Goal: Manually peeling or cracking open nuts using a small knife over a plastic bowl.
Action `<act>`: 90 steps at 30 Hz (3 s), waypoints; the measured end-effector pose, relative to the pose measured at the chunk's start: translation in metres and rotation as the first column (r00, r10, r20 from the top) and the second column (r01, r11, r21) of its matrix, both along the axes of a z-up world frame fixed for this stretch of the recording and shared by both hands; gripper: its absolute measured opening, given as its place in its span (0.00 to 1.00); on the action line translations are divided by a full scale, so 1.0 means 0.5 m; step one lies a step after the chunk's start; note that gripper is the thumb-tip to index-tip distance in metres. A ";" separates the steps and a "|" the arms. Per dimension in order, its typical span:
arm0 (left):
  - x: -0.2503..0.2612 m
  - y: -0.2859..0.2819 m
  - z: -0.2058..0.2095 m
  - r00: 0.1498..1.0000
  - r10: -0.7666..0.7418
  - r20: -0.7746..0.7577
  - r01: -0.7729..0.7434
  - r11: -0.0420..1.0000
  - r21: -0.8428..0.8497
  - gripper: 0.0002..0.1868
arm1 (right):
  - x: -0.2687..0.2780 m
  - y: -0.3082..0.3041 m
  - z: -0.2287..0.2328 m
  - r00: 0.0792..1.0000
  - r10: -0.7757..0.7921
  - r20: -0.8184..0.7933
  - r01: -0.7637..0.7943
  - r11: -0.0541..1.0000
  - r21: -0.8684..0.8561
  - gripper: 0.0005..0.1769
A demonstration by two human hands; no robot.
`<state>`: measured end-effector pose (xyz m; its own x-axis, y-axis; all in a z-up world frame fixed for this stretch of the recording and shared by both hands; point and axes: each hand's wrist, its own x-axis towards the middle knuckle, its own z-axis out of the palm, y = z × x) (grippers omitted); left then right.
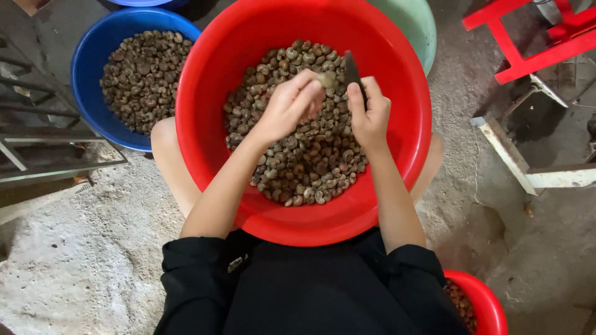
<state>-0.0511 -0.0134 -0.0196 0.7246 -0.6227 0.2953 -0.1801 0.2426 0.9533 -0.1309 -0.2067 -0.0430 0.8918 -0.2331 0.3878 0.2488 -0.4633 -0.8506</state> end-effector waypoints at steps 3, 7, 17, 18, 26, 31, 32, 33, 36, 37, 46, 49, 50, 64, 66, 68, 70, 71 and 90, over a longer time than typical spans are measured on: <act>-0.021 -0.019 -0.008 0.986 -0.032 0.165 0.020 0.997 0.076 0.11 | -0.002 0.054 0.037 0.986 0.157 -0.053 -0.104 0.833 0.543 0.16; -0.025 -0.020 -0.004 0.981 0.031 0.192 -0.040 0.998 0.045 0.10 | 0.012 0.010 0.001 0.985 0.136 -0.102 -0.050 0.804 0.593 0.15; 0.027 -0.019 -0.310 0.870 -0.230 0.437 -0.433 0.068 0.899 0.48 | 0.172 -0.298 -0.043 0.903 -0.408 -0.137 0.426 0.797 0.429 0.27; 0.030 -0.021 -0.315 0.908 -0.157 0.388 -0.386 0.047 0.921 0.49 | 0.185 -0.319 -0.069 0.841 -0.489 -0.231 0.539 0.728 0.424 0.44; -0.200 -0.151 -0.287 0.494 -0.556 0.669 -0.070 0.741 0.668 0.26 | 0.157 -0.290 -0.073 0.805 -0.590 -0.068 0.550 0.697 0.461 0.22; -0.133 -0.199 -0.357 0.207 -0.729 0.652 -0.143 0.637 0.757 0.25 | 0.147 -0.270 -0.079 0.806 -0.581 0.118 0.546 0.805 0.232 0.22; -0.109 -0.201 -0.366 0.204 -0.652 0.730 -0.287 0.673 0.681 0.23 | 0.145 -0.265 -0.073 0.815 -0.567 0.125 0.543 0.820 0.179 0.22; -0.085 -0.205 -0.375 0.186 -0.570 0.800 -0.425 0.688 0.589 0.24 | 0.144 -0.261 -0.067 0.823 -0.552 0.130 0.539 0.833 0.126 0.22; 0.004 -0.167 -0.383 0.292 -0.648 0.703 -0.585 0.460 0.667 0.29 | 0.139 -0.262 -0.069 0.858 -0.484 0.175 0.474 0.875 0.096 0.20; 0.023 -0.149 -0.370 0.291 -0.647 0.705 -0.586 0.462 0.665 0.29 | 0.133 -0.262 -0.066 0.857 -0.484 0.177 0.474 0.875 0.095 0.20; 0.070 -0.009 -0.284 0.613 -0.444 0.653 -0.731 -0.005 0.682 0.12 | 0.133 -0.266 -0.066 0.844 -0.536 0.016 0.522 0.828 0.206 0.22; 0.022 -0.070 -0.201 0.581 -0.562 0.589 -0.713 -0.002 0.702 0.19 | 0.133 -0.264 -0.072 0.848 -0.530 0.007 0.520 0.835 0.181 0.24; 0.005 -0.103 -0.200 0.583 -0.581 0.568 -0.631 0.117 0.767 0.18 | 0.132 -0.264 -0.075 0.851 -0.525 0.020 0.509 0.834 0.210 0.23; -0.094 -0.307 -0.506 0.383 -0.111 0.917 -0.758 0.530 0.381 0.04 | 0.116 -0.223 -0.055 0.760 -0.649 -0.021 0.649 0.758 0.070 0.20; -0.091 -0.306 -0.527 0.500 -0.072 0.863 -0.740 0.483 0.469 0.05 | 0.110 -0.218 -0.049 0.764 -0.644 -0.039 0.645 0.762 0.062 0.20; -0.090 -0.311 -0.549 0.570 -0.097 0.816 -0.698 0.467 0.543 0.08 | 0.106 -0.207 -0.037 0.776 -0.629 -0.041 0.631 0.773 0.067 0.20; -0.088 -0.308 -0.546 0.635 -0.120 0.763 -0.651 0.448 0.613 0.14 | 0.108 -0.202 -0.038 0.789 -0.613 -0.044 0.614 0.786 0.073 0.20; -0.087 -0.304 -0.533 0.705 -0.132 0.697 -0.592 0.433 0.680 0.20 | 0.109 -0.202 -0.044 0.806 -0.589 -0.051 0.591 0.802 0.086 0.21; 0.032 -0.109 -0.143 0.811 0.354 -0.466 -0.315 0.935 0.162 0.16 | 0.092 -0.008 -0.063 0.966 -0.051 -0.254 0.123 0.953 0.277 0.15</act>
